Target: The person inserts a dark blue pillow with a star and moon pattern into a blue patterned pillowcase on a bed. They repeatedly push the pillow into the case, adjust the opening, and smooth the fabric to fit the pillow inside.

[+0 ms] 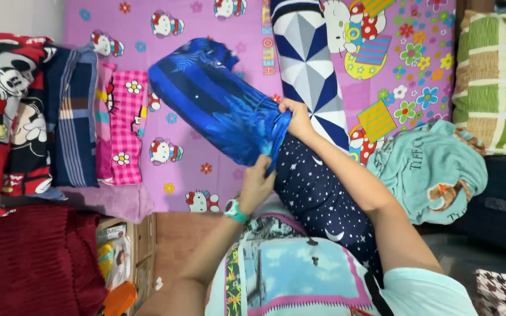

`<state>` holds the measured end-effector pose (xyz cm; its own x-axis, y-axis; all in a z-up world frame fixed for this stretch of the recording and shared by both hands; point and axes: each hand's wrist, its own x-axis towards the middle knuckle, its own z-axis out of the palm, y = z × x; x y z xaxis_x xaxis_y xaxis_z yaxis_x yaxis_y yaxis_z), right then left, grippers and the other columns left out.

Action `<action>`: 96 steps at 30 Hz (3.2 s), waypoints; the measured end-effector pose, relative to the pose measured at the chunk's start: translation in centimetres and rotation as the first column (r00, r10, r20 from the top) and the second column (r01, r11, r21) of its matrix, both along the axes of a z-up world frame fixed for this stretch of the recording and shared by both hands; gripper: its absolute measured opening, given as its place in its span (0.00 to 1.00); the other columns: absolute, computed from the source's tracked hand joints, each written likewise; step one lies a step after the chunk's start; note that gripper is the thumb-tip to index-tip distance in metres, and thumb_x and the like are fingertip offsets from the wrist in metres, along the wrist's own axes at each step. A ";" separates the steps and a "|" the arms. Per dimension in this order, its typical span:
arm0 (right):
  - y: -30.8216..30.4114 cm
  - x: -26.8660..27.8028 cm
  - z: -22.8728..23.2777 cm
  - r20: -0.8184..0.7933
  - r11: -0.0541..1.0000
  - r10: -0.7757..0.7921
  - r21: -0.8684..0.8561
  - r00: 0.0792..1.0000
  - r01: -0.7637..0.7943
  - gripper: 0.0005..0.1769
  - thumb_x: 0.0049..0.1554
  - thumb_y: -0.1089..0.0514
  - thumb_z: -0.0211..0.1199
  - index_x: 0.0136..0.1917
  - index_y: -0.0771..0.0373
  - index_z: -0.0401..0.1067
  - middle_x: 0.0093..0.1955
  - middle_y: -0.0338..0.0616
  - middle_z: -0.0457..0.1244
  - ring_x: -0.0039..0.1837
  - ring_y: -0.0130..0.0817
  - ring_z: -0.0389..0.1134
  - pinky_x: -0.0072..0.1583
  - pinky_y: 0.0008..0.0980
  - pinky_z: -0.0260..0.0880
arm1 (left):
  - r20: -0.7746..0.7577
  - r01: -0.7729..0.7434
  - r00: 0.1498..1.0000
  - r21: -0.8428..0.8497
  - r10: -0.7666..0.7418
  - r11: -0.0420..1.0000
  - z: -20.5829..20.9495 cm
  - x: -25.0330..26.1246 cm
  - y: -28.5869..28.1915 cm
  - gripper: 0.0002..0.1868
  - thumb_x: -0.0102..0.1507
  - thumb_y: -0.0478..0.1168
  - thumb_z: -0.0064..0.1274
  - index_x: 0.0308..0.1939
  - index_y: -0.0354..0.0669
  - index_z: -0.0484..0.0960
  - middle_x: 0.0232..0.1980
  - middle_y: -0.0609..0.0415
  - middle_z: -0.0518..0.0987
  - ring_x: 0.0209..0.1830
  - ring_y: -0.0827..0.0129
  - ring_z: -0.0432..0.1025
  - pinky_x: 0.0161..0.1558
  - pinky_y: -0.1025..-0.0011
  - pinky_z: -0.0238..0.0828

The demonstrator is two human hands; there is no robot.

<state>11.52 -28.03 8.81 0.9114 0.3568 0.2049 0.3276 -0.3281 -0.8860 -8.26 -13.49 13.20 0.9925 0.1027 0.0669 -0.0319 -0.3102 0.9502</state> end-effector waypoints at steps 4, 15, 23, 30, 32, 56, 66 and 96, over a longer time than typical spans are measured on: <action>0.9 -0.4 1.4 -0.008 0.985 0.168 0.046 0.986 -0.168 0.11 0.49 0.68 0.65 0.39 0.63 0.62 0.35 0.38 0.58 0.43 0.23 0.57 0.47 0.27 0.61 | -0.035 -0.074 0.997 -0.091 0.071 0.993 -0.8 -0.6 5.0 0.09 0.64 0.29 0.55 0.40 0.39 0.69 0.26 0.50 0.66 0.24 0.73 0.60 0.26 0.70 0.58; -0.3 -5.2 8.6 0.062 0.874 0.344 -0.386 0.937 -0.295 0.13 0.47 0.67 0.67 0.45 0.58 0.70 0.29 0.41 0.61 0.35 0.43 0.66 0.39 0.40 0.61 | -0.048 -0.266 0.962 0.031 0.267 0.964 -1.2 -0.1 5.0 0.09 0.60 0.24 0.54 0.40 0.37 0.72 0.23 0.51 0.65 0.21 0.75 0.59 0.25 0.71 0.57; -2.1 -4.2 8.1 0.106 0.976 0.065 -0.212 0.992 -0.041 0.09 0.49 0.69 0.64 0.43 0.61 0.69 0.34 0.44 0.61 0.36 0.36 0.64 0.41 0.31 0.63 | 0.202 -0.434 0.892 0.122 0.406 0.893 0.7 -0.3 2.7 0.13 0.59 0.23 0.47 0.46 0.35 0.77 0.39 0.41 0.77 0.38 0.50 0.73 0.41 0.61 0.69; -5.4 -0.9 1.9 -0.207 0.960 0.080 -0.248 0.975 -0.131 0.15 0.47 0.69 0.61 0.50 0.61 0.74 0.43 0.42 0.67 0.48 0.31 0.69 0.53 0.30 0.69 | 0.157 -0.107 0.983 0.067 0.096 0.992 1.4 0.8 0.6 0.14 0.71 0.38 0.50 0.33 0.34 0.69 0.30 0.41 0.68 0.31 0.51 0.64 0.34 0.58 0.60; -7.2 -1.2 0.2 -0.381 0.948 0.252 -0.084 0.889 -0.305 0.22 0.56 0.55 0.63 0.63 0.59 0.68 0.57 0.43 0.67 0.60 0.32 0.68 0.62 0.31 0.67 | 0.028 -0.294 0.955 -0.025 0.295 0.955 0.6 1.7 1.4 0.17 0.73 0.40 0.47 0.32 0.33 0.67 0.27 0.43 0.63 0.26 0.59 0.57 0.31 0.61 0.57; -7.9 -0.6 -2.3 0.130 0.968 -0.018 -0.245 0.991 0.049 0.13 0.50 0.61 0.76 0.38 0.64 0.70 0.31 0.46 0.64 0.35 0.39 0.67 0.41 0.35 0.66 | 0.077 -0.235 0.970 0.058 0.230 0.970 3.6 2.7 -0.6 0.04 0.58 0.30 0.54 0.32 0.36 0.74 0.26 0.38 0.73 0.26 0.42 0.73 0.28 0.58 0.66; 1.3 -0.8 10.7 0.254 0.849 0.183 -0.527 0.950 -0.023 0.11 0.52 0.56 0.71 0.42 0.61 0.71 0.34 0.52 0.66 0.38 0.55 0.69 0.41 0.50 0.66 | -0.256 0.066 0.955 -0.304 -0.149 0.950 -3.9 -0.4 7.3 0.36 0.58 0.30 0.50 0.71 0.34 0.61 0.53 0.34 0.80 0.51 0.53 0.77 0.53 0.66 0.74; -1.1 2.7 3.1 -0.694 0.848 0.381 0.000 0.610 -0.530 0.48 0.65 0.45 0.70 0.82 0.67 0.46 0.76 0.51 0.55 0.76 0.39 0.57 0.73 0.36 0.58 | 0.245 -0.136 0.957 -0.093 0.155 0.986 6.8 3.7 5.7 0.11 0.69 0.36 0.56 0.34 0.35 0.74 0.25 0.52 0.67 0.24 0.72 0.59 0.28 0.72 0.57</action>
<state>14.25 -29.13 11.89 0.4877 0.7255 -0.4855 -0.1475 -0.4797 -0.8650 -4.51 -7.76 20.02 0.9189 0.2588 0.2978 -0.2313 -0.2581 0.9380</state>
